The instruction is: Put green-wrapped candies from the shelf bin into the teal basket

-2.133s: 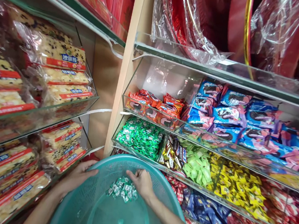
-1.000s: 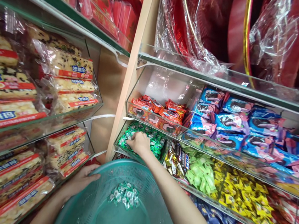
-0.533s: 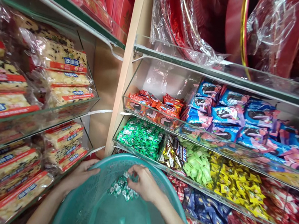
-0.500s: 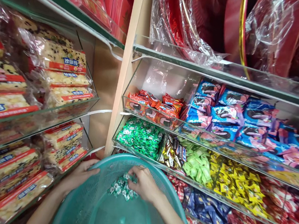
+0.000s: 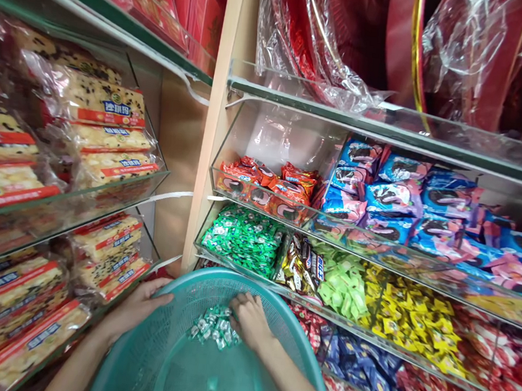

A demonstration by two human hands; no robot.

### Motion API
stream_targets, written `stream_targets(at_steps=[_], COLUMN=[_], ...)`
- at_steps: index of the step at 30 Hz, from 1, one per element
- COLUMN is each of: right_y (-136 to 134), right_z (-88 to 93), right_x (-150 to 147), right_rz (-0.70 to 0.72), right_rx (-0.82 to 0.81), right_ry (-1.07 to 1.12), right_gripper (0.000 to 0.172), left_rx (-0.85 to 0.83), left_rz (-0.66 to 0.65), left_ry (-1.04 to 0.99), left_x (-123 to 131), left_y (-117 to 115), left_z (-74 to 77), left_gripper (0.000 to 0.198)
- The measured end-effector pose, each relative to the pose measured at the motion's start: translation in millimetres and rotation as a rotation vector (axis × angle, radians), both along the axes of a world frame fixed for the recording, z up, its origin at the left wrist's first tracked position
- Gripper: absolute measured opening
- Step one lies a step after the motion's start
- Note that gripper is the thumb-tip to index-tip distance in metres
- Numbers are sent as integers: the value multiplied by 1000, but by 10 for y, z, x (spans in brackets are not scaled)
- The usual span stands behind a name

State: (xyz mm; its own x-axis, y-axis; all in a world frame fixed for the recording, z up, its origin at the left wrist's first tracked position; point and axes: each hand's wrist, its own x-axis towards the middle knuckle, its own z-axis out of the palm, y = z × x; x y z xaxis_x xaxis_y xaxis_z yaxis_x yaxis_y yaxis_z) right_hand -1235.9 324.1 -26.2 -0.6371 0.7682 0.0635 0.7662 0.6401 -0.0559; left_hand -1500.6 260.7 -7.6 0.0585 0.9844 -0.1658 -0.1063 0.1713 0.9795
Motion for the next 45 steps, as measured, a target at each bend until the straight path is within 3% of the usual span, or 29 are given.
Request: stream_targets(at_steps=[11,18,24,33,36,39,42,45], right_y=[-20,-52,-94,-98,-103,-119,-154,-189], right_z=[-26,8,42,97,187,214,115,-27], right_x=[-44,-89,-115,-90,-25,66,130,152], right_rz=[-29,-57,-59,-92,-126,-160,-177,-158], right_rx=[-19,21,44,25,-37,-199,-350,-384], right_ry=[2,70,108,120,20,-185,-343,-407], right_gripper=[14,25,20,19,23,27,32,46], left_rx=[19,53,46,66,56,48,41,40], left_rz=[-17,-30,-19,-9,-5,-8,-10,-5], left_ry=[9,11,0,40,22,12,7,7], left_x=[-21,7,31,11,16,3,-16,-22], left_y=[-22,-15,-31,6,9,22,34,25], left_z=[-5,38,122,90,88,53,7,-21], left_gripper=[50,46,46,45,47,47,46,45])
